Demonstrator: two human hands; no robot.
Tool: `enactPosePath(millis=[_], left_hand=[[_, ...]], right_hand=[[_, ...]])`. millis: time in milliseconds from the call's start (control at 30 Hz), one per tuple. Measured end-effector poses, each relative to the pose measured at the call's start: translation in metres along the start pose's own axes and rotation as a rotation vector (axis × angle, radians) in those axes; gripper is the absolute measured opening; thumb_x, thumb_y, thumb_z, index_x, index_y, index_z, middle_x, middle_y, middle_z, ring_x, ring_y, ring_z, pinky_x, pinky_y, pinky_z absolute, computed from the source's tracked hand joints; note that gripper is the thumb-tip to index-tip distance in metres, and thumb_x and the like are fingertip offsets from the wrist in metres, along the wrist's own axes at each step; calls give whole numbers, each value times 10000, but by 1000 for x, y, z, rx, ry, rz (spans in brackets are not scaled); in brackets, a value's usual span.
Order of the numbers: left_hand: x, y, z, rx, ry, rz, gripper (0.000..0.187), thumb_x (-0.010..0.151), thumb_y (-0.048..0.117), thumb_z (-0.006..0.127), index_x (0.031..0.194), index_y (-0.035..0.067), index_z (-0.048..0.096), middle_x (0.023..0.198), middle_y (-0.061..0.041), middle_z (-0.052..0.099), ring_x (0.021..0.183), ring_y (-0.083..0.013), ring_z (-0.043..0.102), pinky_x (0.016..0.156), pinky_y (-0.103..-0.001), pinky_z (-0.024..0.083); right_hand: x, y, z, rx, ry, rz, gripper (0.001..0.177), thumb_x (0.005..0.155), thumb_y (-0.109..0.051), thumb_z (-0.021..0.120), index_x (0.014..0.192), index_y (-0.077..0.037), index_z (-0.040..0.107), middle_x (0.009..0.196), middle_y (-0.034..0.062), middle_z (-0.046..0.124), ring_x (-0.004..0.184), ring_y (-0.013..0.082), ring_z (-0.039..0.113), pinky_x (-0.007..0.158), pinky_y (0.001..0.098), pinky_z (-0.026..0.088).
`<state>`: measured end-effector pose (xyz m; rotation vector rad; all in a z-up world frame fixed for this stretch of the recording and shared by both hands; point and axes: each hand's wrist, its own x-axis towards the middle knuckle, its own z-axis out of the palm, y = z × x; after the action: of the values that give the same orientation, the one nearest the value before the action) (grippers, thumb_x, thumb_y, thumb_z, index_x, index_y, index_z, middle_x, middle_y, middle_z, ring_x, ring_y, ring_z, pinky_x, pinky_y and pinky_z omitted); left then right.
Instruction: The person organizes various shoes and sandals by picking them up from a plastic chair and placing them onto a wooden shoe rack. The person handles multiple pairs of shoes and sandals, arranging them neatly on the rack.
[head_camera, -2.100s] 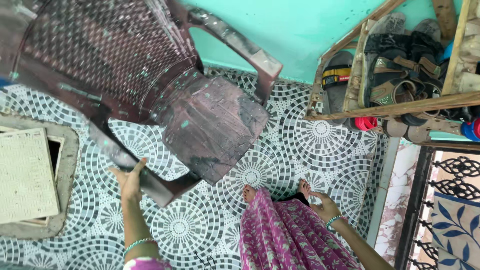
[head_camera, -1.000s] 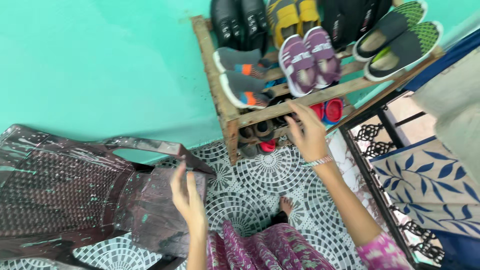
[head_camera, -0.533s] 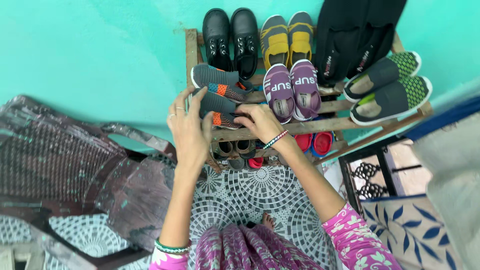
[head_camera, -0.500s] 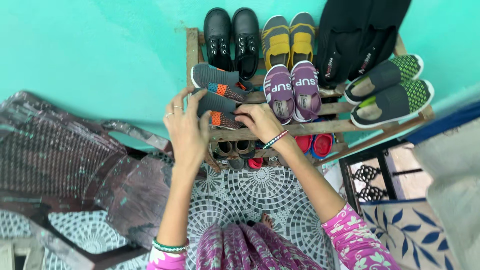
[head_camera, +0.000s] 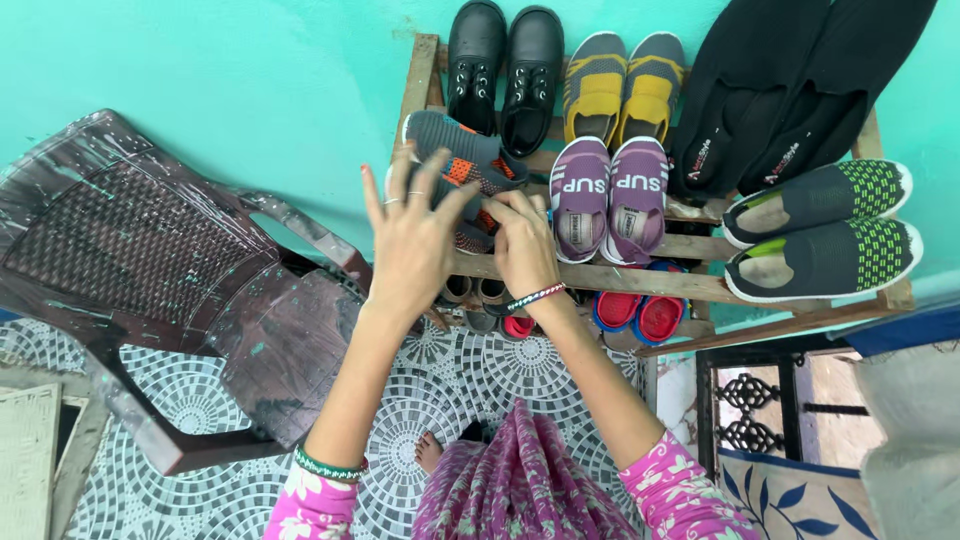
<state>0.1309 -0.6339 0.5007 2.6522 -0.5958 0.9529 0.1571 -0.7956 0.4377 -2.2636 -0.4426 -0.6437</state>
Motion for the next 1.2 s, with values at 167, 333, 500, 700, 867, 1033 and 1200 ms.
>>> enactPosePath(millis=[167,333,500,700,867,1033,1200], left_hand=[[10,0,3,69,-115,124,776,631,232,806,1367,71,617,1306,-155,599,1353,-368,446,1144,-721,127],[11,-12,4,174,-144,136,761,661,54,769,1400,83,591,1291,-116,622,1335,-294,506,1215,-597,202],[9,-12,8,209,-134,112,666,674,51,784,1318,90,618,1284,-95,624,1324,-278,519,1185,-550,263],[15,-13,7,154,-206,66,664,631,93,836,1259,80,622,1236,-124,625,1299,-311,519,1153,-554,272],[16,-15,7,122,-177,93,781,555,90,849,1297,63,610,1257,-165,604,1298,-340,501,1125,-554,268],[18,-20,9,99,-208,91,807,581,33,812,1357,64,591,1280,-161,585,1317,-334,484,1138,-553,267],[22,-34,2,-37,-197,172,998,503,168,907,1426,92,535,1397,-167,517,1424,-359,376,1192,-569,241]], right_hand=[[0,23,9,269,-57,-19,504,743,175,509,1201,29,658,1251,185,559,1176,363,577,991,399,494],[7,35,32,462,-48,20,566,640,227,464,1109,30,713,1322,148,545,1241,316,538,1041,352,438],[2,32,44,719,-75,181,515,661,221,454,1032,18,748,1281,92,592,1216,240,583,1015,297,474],[10,34,32,586,-115,133,363,767,142,656,1100,11,720,1217,77,617,1153,226,626,1009,310,493],[12,23,16,250,-121,114,429,742,-4,846,1148,-6,708,1185,104,634,1068,277,667,927,358,530],[16,20,12,270,-135,73,618,713,-42,838,1273,16,584,1191,121,592,1068,285,641,908,361,541],[17,23,7,343,-196,177,550,775,-78,802,1269,9,577,1172,103,580,1034,229,622,848,335,553]])
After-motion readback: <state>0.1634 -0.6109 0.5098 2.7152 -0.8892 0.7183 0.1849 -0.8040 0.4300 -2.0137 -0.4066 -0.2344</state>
